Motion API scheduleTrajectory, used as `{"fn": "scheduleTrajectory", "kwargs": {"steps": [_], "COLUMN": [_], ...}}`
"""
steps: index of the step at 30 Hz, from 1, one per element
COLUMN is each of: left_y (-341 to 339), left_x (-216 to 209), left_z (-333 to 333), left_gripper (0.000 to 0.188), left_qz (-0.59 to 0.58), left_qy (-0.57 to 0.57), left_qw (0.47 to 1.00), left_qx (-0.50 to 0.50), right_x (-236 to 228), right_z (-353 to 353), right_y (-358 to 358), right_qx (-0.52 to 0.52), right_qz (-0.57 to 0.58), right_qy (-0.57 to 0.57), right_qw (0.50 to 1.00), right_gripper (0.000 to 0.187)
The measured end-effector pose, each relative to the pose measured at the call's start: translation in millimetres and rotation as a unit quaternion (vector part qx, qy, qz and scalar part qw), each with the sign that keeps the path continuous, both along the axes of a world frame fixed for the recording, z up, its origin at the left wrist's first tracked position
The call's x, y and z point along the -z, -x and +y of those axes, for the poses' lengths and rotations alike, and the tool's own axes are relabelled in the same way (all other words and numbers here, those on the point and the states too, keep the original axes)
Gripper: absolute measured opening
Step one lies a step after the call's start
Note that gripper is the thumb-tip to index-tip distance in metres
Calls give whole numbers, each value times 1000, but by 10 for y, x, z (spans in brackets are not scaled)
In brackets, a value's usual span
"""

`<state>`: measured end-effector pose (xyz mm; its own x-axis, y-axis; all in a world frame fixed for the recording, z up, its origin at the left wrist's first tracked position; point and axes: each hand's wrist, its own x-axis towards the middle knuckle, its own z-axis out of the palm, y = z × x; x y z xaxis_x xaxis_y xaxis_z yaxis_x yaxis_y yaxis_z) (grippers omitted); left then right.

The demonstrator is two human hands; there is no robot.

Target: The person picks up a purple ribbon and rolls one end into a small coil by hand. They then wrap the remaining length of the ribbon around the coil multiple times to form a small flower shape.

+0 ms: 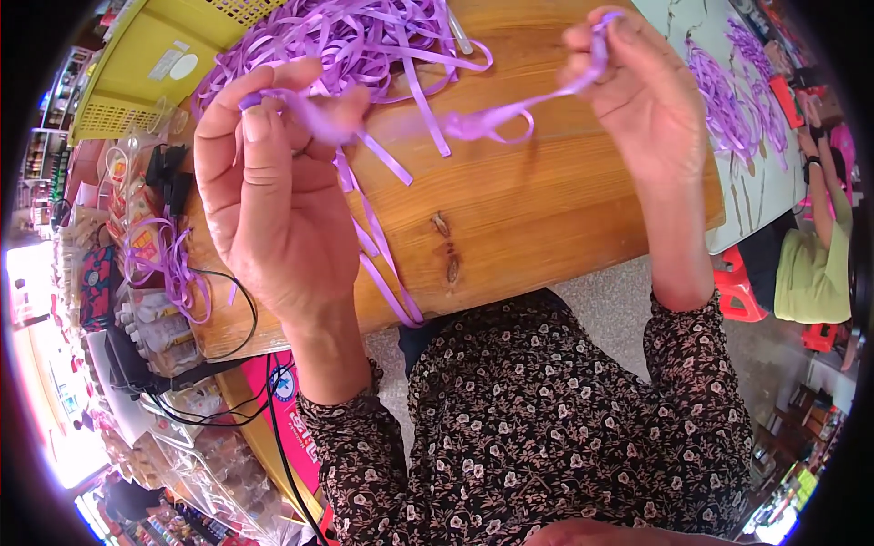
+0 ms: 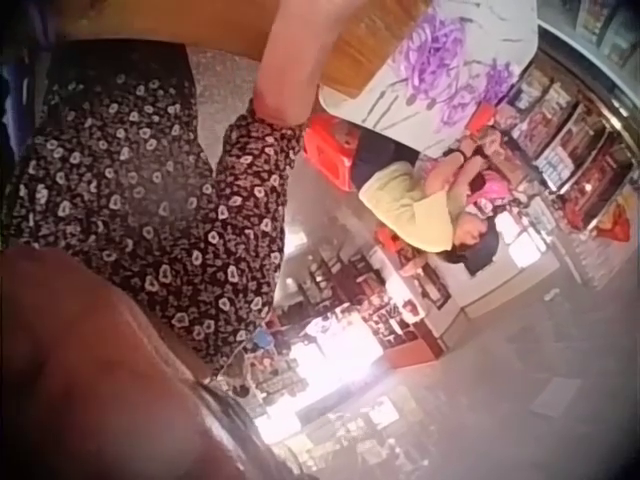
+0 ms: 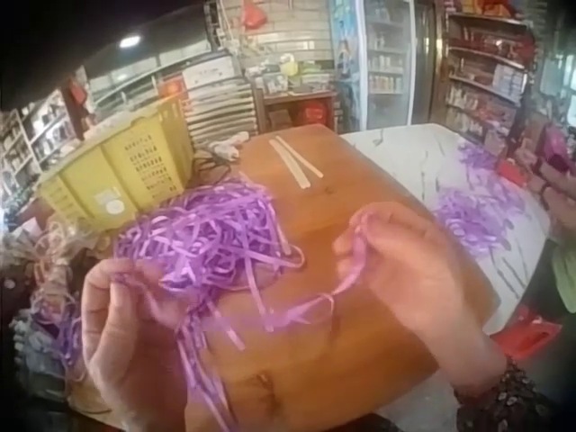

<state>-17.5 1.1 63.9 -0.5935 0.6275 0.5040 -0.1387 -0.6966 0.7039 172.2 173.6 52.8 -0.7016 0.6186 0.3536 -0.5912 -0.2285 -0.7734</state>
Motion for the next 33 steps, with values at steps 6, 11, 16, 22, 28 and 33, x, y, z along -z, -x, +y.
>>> {"fn": "scheduleTrajectory", "kwargs": {"steps": [6,11,16,22,28,33], "left_y": [-212,-337,-341,-272,-204,-253], "left_x": [-20,46,113,170,264,363], "left_z": [-50,10,22,60,136,169], "left_gripper": [20,19,18,16,14,12], "left_qz": [30,72,5,-19,-2,-63], "left_qy": [143,256,317,346,345,345], "left_qw": [989,959,942,926,911,916], "left_qx": [15,96,108,146,225,194], "right_x": [-85,15,57,109,137,207], "right_z": [-218,-364,-365,-249,-172,-154], "right_y": [70,149,209,240,255,225], "right_qx": [133,136,154,97,36,67], "right_qz": [-137,-121,-128,-102,-85,-91], "right_qy": [-226,-362,-462,-493,-499,-495], "right_qw": [955,914,864,858,862,861], "right_gripper": [16,23,26,25,24,21]}}
